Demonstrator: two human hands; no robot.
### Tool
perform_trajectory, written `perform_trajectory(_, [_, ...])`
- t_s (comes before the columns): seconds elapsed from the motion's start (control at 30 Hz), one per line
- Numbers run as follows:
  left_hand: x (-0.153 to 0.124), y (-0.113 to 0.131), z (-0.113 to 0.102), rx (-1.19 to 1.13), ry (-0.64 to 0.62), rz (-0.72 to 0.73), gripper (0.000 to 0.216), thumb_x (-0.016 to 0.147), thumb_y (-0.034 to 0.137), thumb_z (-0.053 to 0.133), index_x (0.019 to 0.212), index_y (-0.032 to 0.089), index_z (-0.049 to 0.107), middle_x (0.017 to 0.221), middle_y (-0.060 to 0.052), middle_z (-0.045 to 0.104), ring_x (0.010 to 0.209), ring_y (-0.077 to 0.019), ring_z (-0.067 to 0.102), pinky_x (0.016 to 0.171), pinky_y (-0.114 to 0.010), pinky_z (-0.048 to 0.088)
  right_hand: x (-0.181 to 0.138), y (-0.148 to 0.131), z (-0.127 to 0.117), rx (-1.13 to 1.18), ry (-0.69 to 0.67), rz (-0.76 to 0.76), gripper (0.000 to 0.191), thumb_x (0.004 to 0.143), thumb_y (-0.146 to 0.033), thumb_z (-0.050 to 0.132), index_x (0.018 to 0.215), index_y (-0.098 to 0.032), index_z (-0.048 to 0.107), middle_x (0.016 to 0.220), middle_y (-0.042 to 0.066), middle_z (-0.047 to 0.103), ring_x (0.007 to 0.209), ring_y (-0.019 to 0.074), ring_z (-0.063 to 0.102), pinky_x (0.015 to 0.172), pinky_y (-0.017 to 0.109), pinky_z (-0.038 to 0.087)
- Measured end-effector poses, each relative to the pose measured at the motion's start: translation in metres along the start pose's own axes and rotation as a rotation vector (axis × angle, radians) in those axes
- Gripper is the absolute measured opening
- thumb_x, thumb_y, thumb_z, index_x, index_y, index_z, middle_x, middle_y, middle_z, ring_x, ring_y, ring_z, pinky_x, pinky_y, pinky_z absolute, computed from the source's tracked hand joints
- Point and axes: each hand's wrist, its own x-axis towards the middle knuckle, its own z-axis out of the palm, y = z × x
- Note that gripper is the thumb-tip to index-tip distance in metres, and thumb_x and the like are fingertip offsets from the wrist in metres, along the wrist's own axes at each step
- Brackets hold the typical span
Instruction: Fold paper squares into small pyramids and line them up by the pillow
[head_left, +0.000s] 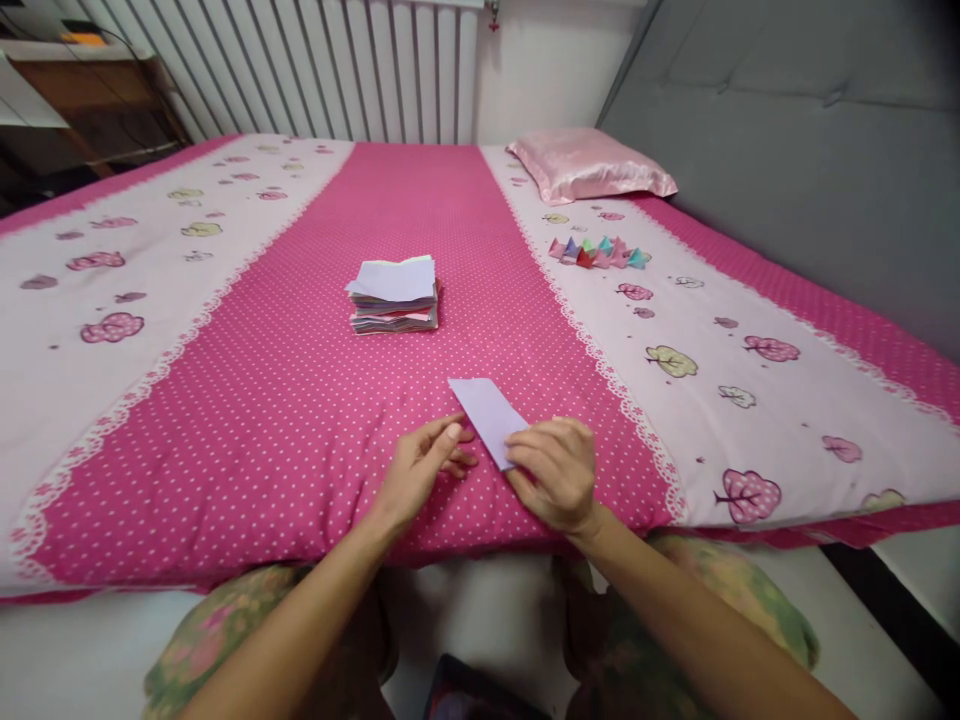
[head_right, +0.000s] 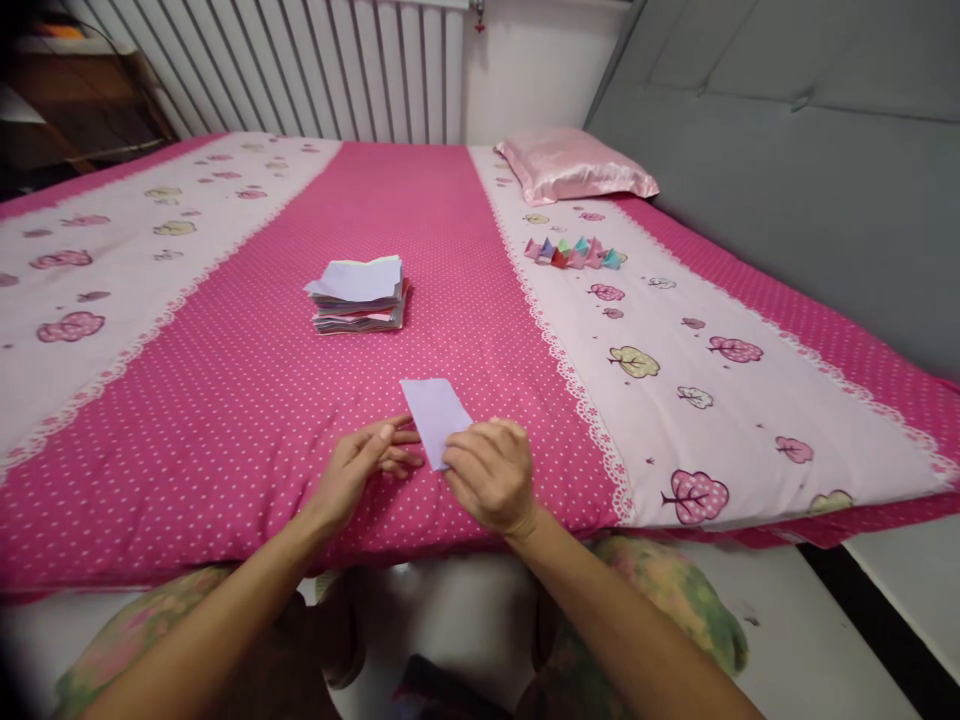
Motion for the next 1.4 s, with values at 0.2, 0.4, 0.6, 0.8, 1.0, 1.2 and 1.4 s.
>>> perform_trajectory(0.2, [0.006,0.004,0.001,-0.278,-0.092,-0.112,0.032,0.075,0.033,0.065,0.100,0.013,0.064,0.084,-0.007,0.069,0.066,-0.0125,0.062,0.065,-0.022,0.048,-0.007,-0.019,0.010,0.109,-0.059,-0.152,0.010,0.078,-0.018,0.063,0.085,-0.025,0.064,0.083,-0.005,0.072,0.082,0.0133,0.058,0.090,0.034,0.036])
perform_trajectory(0.4, [0.005,0.004,-0.001,-0.324,-0.067,-0.175,0.033,0.070,0.028,0.070,0.097,0.010,0.065,0.087,-0.009,0.071,0.068,-0.0164,0.065,0.065,-0.026,0.049,-0.007,-0.018,0.007,0.161,-0.076,-0.100,0.017,0.077,-0.016,0.062,0.091,-0.026,0.066,0.088,-0.003,0.071,0.083,0.0154,0.057,0.085,0.034,0.040])
perform_trajectory(0.6, [0.003,0.004,0.000,-0.337,-0.111,-0.182,0.036,0.072,0.028,0.069,0.102,0.010,0.064,0.093,-0.012,0.071,0.075,-0.0203,0.066,0.071,-0.030,0.050,-0.001,0.001,0.000,0.206,-0.081,0.180,0.018,0.073,-0.015,0.066,0.087,-0.025,0.070,0.108,0.006,0.063,0.097,0.0220,0.055,0.084,0.040,0.044])
perform_trajectory(0.8, [0.001,0.008,0.000,-0.304,-0.142,-0.162,0.036,0.070,0.026,0.071,0.101,0.011,0.066,0.093,-0.011,0.071,0.080,-0.0214,0.066,0.078,-0.032,0.048,0.001,0.004,0.003,0.337,-0.118,0.352,0.013,0.075,-0.019,0.065,0.083,-0.026,0.071,0.118,0.007,0.055,0.105,0.0232,0.053,0.084,0.042,0.048])
perform_trajectory(1.0, [0.000,0.007,0.000,-0.274,-0.196,-0.162,0.032,0.071,0.027,0.069,0.099,0.013,0.067,0.093,-0.010,0.071,0.081,-0.0196,0.065,0.080,-0.030,0.046,-0.002,0.005,0.006,0.431,-0.150,0.441,0.013,0.073,-0.020,0.067,0.085,-0.025,0.071,0.120,0.008,0.054,0.102,0.0221,0.056,0.084,0.041,0.049])
perform_trajectory(1.2, [-0.002,0.005,-0.002,-0.221,-0.245,-0.147,0.031,0.077,0.037,0.062,0.097,0.015,0.068,0.096,-0.010,0.070,0.087,-0.0201,0.063,0.077,-0.028,0.046,-0.002,0.003,0.008,0.467,-0.157,0.489,0.010,0.079,-0.024,0.062,0.084,-0.021,0.070,0.106,0.008,0.065,0.092,0.0194,0.063,0.081,0.035,0.050])
perform_trajectory(1.4, [-0.006,0.007,-0.001,-0.201,-0.282,-0.130,0.039,0.078,0.046,0.058,0.101,0.015,0.066,0.105,-0.012,0.067,0.092,-0.0225,0.064,0.082,-0.032,0.046,0.001,-0.004,0.007,0.400,-0.175,0.676,0.019,0.078,-0.033,0.063,0.067,-0.018,0.063,0.068,0.003,0.066,0.062,0.0156,0.060,0.061,0.029,0.047])
